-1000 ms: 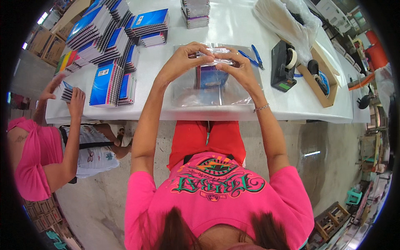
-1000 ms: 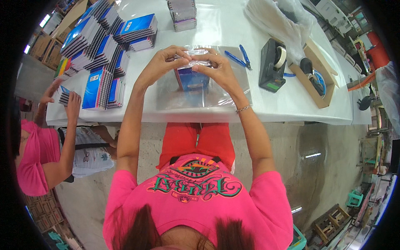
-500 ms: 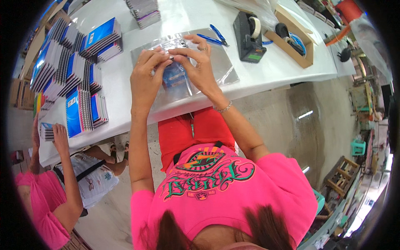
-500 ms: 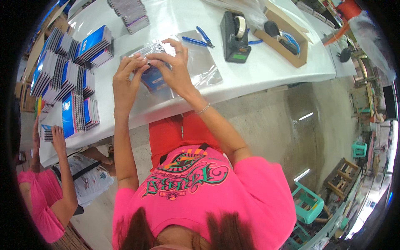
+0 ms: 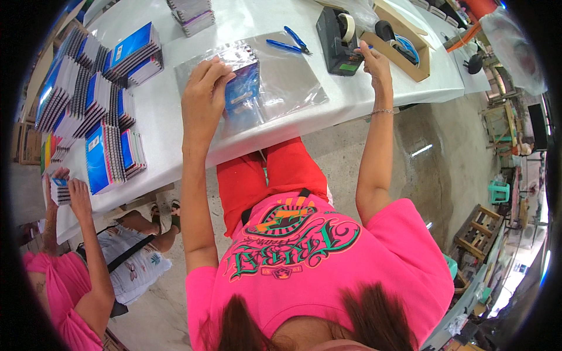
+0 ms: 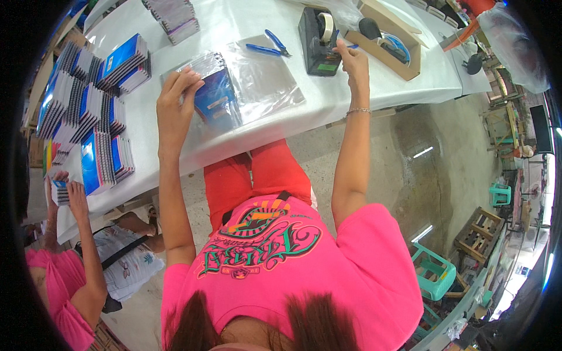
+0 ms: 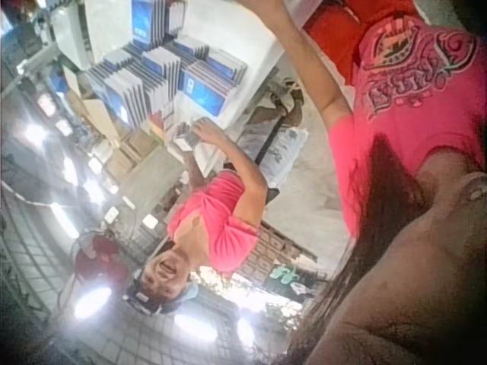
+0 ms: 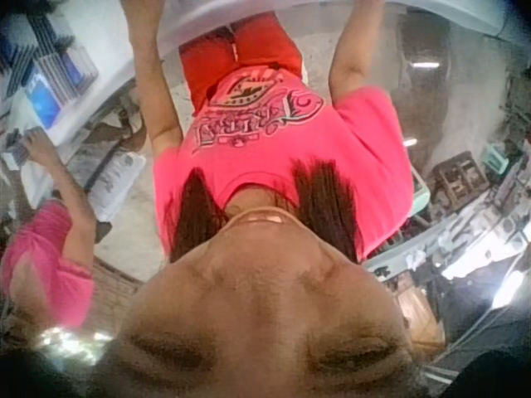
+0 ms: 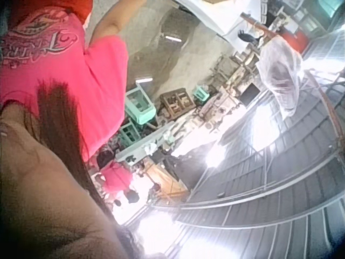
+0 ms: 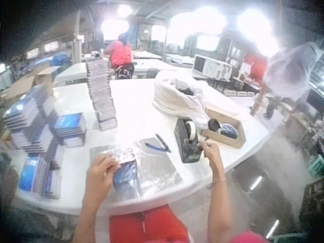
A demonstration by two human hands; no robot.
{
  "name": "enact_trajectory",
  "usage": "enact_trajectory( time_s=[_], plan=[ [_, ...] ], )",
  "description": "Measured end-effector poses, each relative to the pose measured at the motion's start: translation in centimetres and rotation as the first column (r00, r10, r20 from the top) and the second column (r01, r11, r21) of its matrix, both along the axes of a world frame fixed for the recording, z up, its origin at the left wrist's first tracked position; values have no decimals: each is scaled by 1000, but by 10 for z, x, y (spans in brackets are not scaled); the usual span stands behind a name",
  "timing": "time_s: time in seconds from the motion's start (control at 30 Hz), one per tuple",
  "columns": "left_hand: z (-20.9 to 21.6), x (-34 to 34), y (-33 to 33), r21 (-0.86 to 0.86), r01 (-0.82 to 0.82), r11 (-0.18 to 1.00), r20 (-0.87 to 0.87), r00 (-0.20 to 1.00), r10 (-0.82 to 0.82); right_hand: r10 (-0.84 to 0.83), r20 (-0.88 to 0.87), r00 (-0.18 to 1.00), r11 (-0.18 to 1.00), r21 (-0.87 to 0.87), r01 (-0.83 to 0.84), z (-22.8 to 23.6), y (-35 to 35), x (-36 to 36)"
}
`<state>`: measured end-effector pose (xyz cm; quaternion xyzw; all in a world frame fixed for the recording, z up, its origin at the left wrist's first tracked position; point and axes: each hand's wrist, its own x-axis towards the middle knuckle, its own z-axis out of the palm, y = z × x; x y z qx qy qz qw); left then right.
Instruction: The person wraps spiral-bound notebooks in clear plastic sleeves at a white table. They place each notebook into a sleeve, fold the plastic edges, and use a tape dispenser to seal the package before stacking the wrapped units.
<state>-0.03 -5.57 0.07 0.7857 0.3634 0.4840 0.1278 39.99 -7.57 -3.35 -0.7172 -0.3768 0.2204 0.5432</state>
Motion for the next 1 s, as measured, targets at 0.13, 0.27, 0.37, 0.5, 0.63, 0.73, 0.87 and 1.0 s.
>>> enact_trajectory(
  time_s=[0.13,0.27,0.37,0.5,0.63,0.73,0.87,1.0],
  plan=[
    [1,-2,2,40,20,999,-22,1000,-19,9,46,999,999,-36,-8,5,5,0],
    [4,-1,0,12,17,1000,-24,1000,-17,-10,35,999,1000,-26,11,4,10,2],
    [2,-2,-1,-6,7,1000,-23,1000,-7,15,-10,1000,1000,25,-15,13,8,-15],
    [3,1,0,14,-7,1000,-51,999,8,-18,-100,995,998,65,24,-2,1,-13],
    [6,2,-2,7,-43,999,-60,997,44,-15,-271,962,989,139,54,-5,-35,-43],
    [6,4,0,78,-44,996,-90,995,51,5,-325,946,987,156,48,-23,-45,-44],
    [5,1,-1,141,-61,988,-122,989,78,-158,104,982,984,-61,165,-40,-57,-37],
    [-4,6,1,171,-77,982,-103,990,96,-73,17,997,997,-12,74,-24,-62,-67]
  ],
)
